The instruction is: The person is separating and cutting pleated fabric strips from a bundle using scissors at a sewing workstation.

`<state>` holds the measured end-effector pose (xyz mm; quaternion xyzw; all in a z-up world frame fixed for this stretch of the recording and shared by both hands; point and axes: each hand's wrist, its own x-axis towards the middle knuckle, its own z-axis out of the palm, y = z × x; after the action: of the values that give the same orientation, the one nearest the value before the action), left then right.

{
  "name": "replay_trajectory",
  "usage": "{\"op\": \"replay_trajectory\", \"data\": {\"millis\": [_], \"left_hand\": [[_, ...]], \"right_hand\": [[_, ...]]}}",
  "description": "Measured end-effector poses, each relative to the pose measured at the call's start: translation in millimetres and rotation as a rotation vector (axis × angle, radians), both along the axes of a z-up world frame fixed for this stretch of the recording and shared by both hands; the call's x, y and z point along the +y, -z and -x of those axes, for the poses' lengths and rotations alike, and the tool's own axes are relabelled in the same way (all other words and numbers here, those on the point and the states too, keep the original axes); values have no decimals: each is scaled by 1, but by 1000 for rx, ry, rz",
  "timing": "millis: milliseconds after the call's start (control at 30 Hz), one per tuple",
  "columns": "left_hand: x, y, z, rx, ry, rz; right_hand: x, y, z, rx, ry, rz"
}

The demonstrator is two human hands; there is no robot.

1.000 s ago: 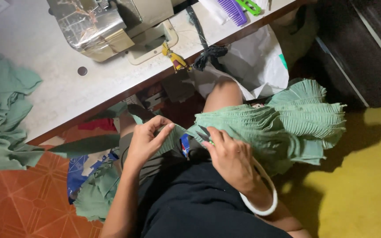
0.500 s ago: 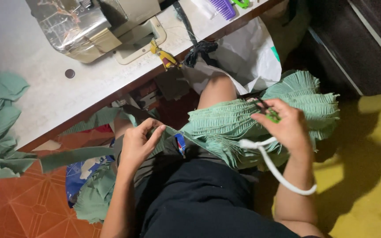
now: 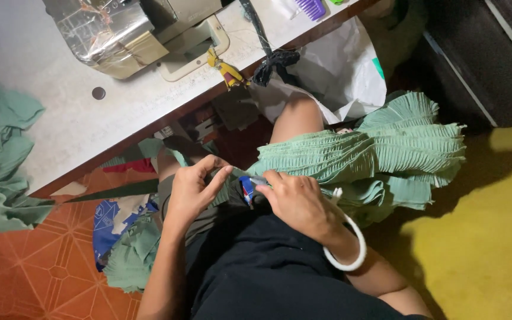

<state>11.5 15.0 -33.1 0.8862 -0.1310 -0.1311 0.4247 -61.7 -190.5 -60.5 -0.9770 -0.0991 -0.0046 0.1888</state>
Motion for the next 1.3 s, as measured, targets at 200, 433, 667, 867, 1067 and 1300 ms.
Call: {"op": "replay_trajectory", "data": {"millis": [200,433,667,867,1067,1300], "left_hand": [[4,-13,4,-128,-34,-71],[-51,7,47,-507,306,-347],[-132,110,75,-762,966,-480],[-146,135,78,-861,1005,-675],[-140,141,55,-629,897,-426],[-147,108,9,74,840,-525]], "right_hand": [[-28,-34,-1,124,133,-304],[-212,-42,59,-302,471,-430],[-300,32,130,32,1175,336],[-223,-16,90,740,1214,-104],[-193,65,113,763,894,-9],[-106,41,67,600,1013,-66]]}}
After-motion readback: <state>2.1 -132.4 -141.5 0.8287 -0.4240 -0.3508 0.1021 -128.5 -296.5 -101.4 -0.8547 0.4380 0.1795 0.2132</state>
